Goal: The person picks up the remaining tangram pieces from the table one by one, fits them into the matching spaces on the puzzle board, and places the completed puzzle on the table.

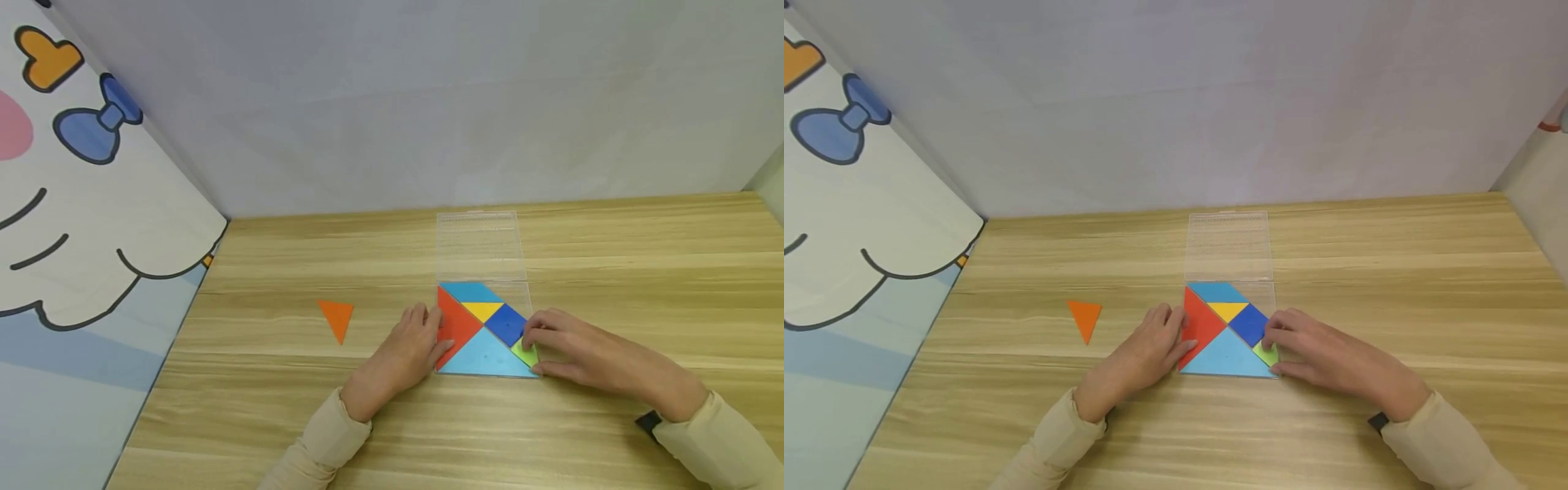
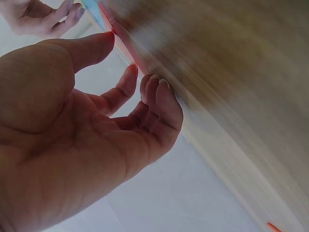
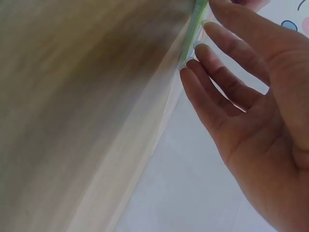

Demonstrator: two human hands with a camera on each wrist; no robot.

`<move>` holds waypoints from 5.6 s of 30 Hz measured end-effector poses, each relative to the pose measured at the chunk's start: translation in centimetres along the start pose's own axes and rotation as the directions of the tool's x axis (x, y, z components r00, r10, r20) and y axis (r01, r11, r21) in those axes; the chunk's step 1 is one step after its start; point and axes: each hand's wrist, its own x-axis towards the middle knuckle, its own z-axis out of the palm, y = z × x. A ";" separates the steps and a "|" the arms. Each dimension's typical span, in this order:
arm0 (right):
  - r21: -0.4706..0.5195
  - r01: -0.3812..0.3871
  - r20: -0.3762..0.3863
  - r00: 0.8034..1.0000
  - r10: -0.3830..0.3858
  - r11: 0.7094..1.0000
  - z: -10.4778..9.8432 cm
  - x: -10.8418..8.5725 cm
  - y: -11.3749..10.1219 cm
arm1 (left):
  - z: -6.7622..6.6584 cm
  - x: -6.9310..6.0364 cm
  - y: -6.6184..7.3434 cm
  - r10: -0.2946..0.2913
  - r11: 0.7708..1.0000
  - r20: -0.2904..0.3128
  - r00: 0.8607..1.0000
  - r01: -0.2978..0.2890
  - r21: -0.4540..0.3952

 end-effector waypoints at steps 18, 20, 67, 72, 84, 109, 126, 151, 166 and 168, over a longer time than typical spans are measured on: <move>-0.003 -0.063 0.030 0.998 0.063 0.998 -0.1 0.1 -0.3 | 0.1 0.1 -0.1 0.007 1.000 0.001 1.000 -0.007 0.001; 0.001 -0.068 0.031 0.997 0.068 0.998 -0.1 0.1 -0.3 | 0.1 0.1 -0.1 0.004 1.000 0.004 1.000 -0.004 -0.005; -0.057 -0.092 -0.029 0.995 0.090 0.994 -0.2 -0.3 0.4 | 0.1 0.2 0.0 -0.026 0.999 0.028 0.999 0.027 -0.027; -0.069 -0.111 -0.013 0.994 0.110 0.991 -0.4 -0.3 0.2 | 0.2 0.3 0.0 -0.032 0.999 0.037 0.999 0.033 -0.026; -0.040 -0.121 0.009 0.993 0.121 0.992 -0.4 -0.2 0.2 | 0.2 0.2 0.0 0.019 1.000 -0.013 1.000 -0.019 0.019; -0.027 -0.062 -0.034 0.998 0.061 0.998 -0.1 -0.4 0.7 | 0.2 0.3 -0.2 0.055 0.998 -0.028 0.998 -0.054 0.034; -0.009 -0.173 0.012 0.985 0.173 0.985 -0.6 -0.5 1.0 | -0.5 -0.8 -2.5 0.046 0.998 -0.182 0.982 -0.053 -0.037; 0.001 -0.145 -0.018 0.989 0.145 0.989 0.1 -0.4 1.4 | -1.9 -2.5 -4.9 -0.247 0.968 -0.204 0.947 0.250 -0.014; 0.006 -0.148 -0.025 0.989 0.148 0.989 0.2 -0.6 1.5 | -2.6 -3.0 -5.9 -0.292 0.949 -0.179 0.939 0.308 0.067; 0.007 -0.142 -0.028 0.989 0.142 0.990 0.3 -0.5 1.6 | -2.8 -3.1 -5.9 -0.299 0.945 -0.174 0.938 0.317 0.083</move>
